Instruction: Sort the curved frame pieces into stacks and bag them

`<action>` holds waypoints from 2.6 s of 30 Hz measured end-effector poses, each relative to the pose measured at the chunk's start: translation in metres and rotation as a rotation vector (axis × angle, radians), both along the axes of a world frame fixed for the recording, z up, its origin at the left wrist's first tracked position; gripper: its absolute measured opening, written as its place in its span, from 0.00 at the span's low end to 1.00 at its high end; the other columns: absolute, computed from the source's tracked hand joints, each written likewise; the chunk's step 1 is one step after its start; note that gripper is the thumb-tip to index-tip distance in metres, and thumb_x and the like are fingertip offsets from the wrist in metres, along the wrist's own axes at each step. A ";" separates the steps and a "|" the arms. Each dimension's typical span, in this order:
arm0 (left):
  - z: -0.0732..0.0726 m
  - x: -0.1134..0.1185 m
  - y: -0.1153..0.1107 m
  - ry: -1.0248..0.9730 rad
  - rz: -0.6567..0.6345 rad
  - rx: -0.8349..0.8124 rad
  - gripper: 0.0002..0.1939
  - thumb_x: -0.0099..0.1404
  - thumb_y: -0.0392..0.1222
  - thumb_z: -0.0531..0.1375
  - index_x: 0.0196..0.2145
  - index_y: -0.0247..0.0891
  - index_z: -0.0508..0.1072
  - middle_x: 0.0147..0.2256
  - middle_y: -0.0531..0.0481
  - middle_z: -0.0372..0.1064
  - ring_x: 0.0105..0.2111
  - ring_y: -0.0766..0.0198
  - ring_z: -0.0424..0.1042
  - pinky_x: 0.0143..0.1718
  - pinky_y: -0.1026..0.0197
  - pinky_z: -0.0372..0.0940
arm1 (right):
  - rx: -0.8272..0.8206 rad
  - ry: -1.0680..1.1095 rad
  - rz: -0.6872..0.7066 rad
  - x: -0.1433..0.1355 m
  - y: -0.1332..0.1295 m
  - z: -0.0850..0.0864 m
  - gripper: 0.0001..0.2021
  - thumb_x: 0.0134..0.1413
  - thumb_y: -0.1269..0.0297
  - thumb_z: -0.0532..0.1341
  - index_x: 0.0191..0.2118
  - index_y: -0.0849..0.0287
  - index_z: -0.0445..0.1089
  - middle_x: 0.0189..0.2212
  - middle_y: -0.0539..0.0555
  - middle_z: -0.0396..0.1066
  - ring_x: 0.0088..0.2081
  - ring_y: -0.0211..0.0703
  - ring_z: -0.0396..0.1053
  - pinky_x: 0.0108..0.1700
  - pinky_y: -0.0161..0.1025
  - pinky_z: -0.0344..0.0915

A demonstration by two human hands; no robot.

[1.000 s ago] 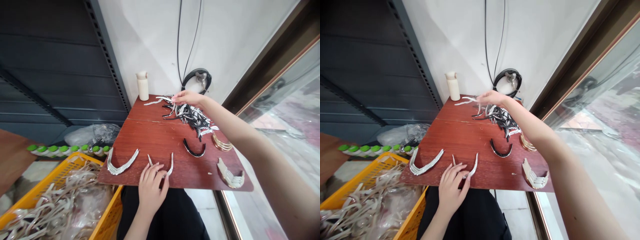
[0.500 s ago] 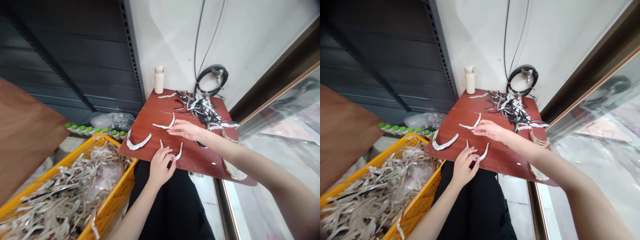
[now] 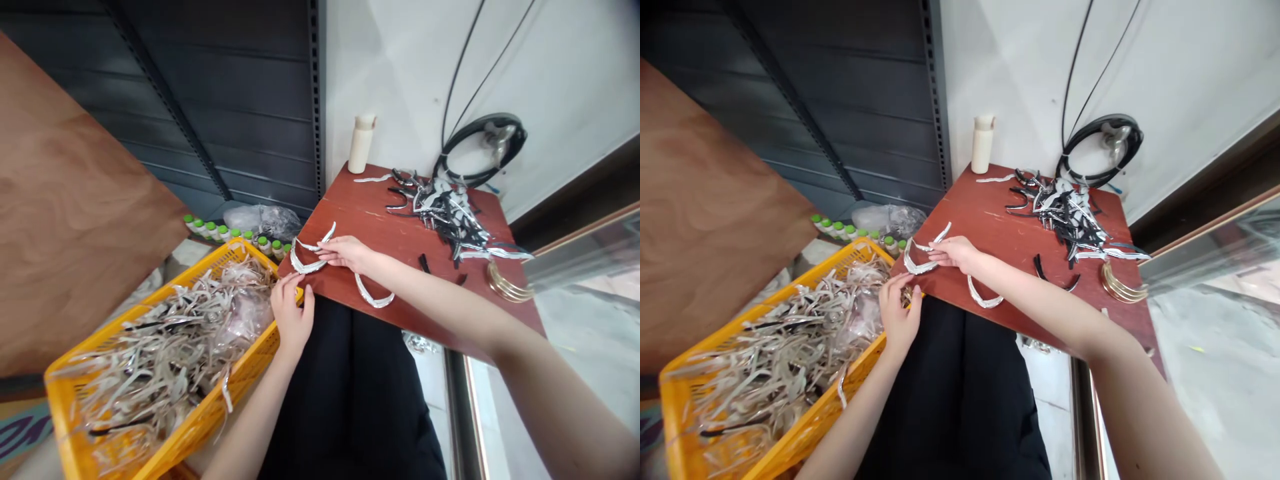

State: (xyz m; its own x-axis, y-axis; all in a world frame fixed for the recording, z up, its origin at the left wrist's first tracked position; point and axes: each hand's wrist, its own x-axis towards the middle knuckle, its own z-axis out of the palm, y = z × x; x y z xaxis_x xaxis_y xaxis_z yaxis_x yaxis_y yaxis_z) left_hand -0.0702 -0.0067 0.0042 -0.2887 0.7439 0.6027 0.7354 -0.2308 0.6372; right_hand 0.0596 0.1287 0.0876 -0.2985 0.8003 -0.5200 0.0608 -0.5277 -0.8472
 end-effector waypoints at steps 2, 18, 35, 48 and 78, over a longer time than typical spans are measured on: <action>-0.007 -0.010 -0.004 0.026 0.027 -0.012 0.13 0.68 0.39 0.57 0.50 0.38 0.70 0.49 0.42 0.68 0.54 0.55 0.66 0.59 0.47 0.59 | 0.006 -0.034 0.010 -0.006 0.002 -0.004 0.09 0.61 0.66 0.64 0.30 0.64 0.72 0.25 0.52 0.77 0.23 0.31 0.73 0.23 0.24 0.67; -0.012 -0.015 0.027 0.164 0.026 -0.145 0.24 0.70 0.46 0.55 0.61 0.40 0.63 0.62 0.37 0.60 0.64 0.49 0.57 0.67 0.42 0.42 | 1.149 -0.932 0.504 -0.020 0.022 -0.010 0.07 0.60 0.61 0.64 0.35 0.55 0.80 0.33 0.53 0.80 0.42 0.48 0.72 0.50 0.44 0.58; 0.005 0.018 0.011 0.196 -0.128 0.003 0.19 0.68 0.40 0.58 0.55 0.39 0.69 0.58 0.38 0.64 0.61 0.49 0.62 0.66 0.38 0.47 | 1.018 -1.521 0.284 0.136 0.118 0.010 0.17 0.66 0.71 0.50 0.51 0.64 0.74 0.50 0.66 0.72 0.51 0.53 0.67 0.51 0.44 0.60; -0.008 0.083 -0.001 0.382 -0.520 0.052 0.22 0.65 0.33 0.58 0.56 0.42 0.68 0.54 0.43 0.70 0.58 0.56 0.66 0.68 0.45 0.46 | 1.171 -1.554 0.522 0.184 0.153 0.014 0.13 0.64 0.76 0.53 0.42 0.67 0.76 0.42 0.66 0.76 0.48 0.50 0.69 0.52 0.44 0.54; -0.015 0.086 0.001 0.316 -0.436 0.096 0.13 0.65 0.36 0.60 0.47 0.41 0.72 0.46 0.43 0.73 0.53 0.51 0.70 0.64 0.37 0.52 | 0.843 -1.312 0.131 0.213 -0.108 0.000 0.07 0.63 0.66 0.60 0.33 0.56 0.74 0.33 0.54 0.75 0.38 0.46 0.72 0.37 0.38 0.60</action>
State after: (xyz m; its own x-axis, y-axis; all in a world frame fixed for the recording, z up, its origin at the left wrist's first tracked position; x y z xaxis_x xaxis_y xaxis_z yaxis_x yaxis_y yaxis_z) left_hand 0.0155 -0.0053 -0.0110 0.2401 0.6918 0.6810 0.7106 -0.6032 0.3622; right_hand 0.2722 0.0209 0.0873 -0.1013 0.9893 0.1050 0.9712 0.1212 -0.2052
